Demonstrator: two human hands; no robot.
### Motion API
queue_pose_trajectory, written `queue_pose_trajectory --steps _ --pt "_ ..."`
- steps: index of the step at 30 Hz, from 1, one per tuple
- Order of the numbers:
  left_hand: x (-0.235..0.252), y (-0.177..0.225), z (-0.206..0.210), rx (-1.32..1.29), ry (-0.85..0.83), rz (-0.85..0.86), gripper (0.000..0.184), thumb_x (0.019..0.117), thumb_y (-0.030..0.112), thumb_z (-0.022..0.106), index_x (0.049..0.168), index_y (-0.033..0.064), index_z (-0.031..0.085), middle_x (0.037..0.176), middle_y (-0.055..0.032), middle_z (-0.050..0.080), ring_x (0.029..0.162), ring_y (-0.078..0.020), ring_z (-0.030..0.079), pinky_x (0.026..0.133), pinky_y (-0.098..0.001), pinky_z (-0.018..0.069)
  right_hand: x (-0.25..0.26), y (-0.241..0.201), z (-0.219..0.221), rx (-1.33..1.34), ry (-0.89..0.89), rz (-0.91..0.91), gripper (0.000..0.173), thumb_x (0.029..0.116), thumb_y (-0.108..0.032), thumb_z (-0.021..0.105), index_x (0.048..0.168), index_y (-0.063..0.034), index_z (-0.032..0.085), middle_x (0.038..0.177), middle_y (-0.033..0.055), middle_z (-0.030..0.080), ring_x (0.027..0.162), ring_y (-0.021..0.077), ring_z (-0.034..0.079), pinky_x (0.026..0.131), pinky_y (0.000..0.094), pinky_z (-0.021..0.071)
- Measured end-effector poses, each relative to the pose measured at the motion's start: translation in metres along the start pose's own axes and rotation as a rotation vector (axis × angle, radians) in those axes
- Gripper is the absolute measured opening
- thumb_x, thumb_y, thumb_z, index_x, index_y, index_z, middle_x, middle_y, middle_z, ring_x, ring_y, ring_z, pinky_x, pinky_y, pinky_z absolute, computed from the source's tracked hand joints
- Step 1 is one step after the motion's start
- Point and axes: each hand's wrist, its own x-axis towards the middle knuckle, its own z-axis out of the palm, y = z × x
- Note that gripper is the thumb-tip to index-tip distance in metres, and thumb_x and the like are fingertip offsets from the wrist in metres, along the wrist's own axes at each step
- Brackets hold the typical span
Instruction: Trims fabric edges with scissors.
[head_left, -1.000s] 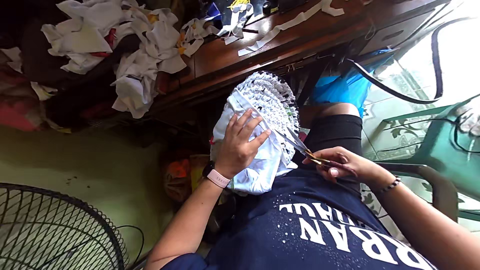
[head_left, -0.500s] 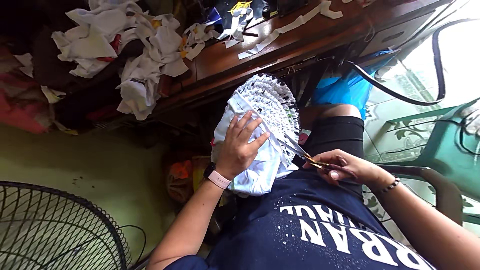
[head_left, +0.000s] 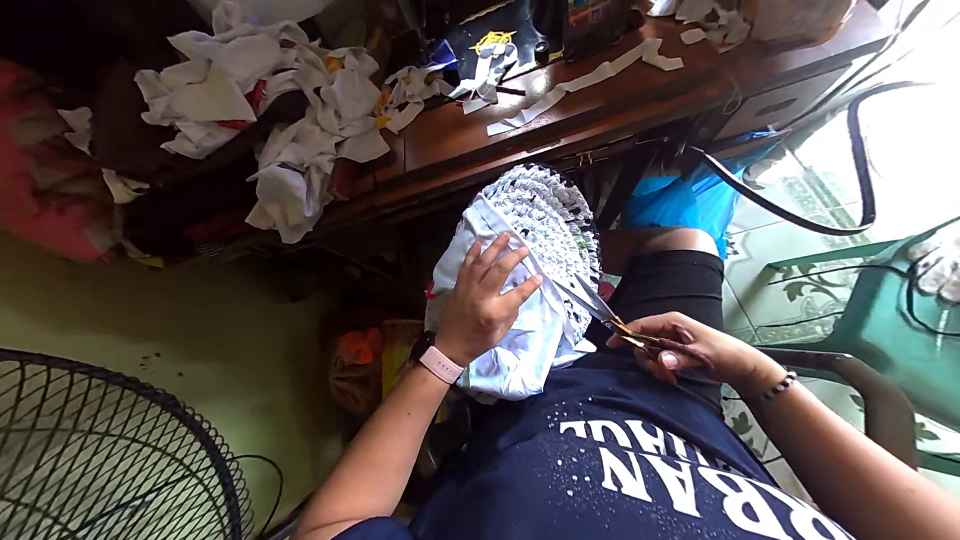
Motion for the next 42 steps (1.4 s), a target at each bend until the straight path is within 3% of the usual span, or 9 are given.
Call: queue_pose_trajectory --steps 42 --pt "0.0000 -0.0009 -0.0015 -0.029 -0.001 -0.001 0.030 0.0958 0.012 0.062 0.121 0.0186 0.077 0.147 -0.0160 0.057 0.149 -0.0397 0.038 0.123 -0.0649 0.0224 -0.0057 0.0042 -0.0038 0.051 -0.065 0.000 0.057 0.0841 -0.061 0.076 0.120 -0.0170 0.071 0.069 -0.0105 0.064 0.055 -0.0001 0.058 0.051 0.0159 0.0494"
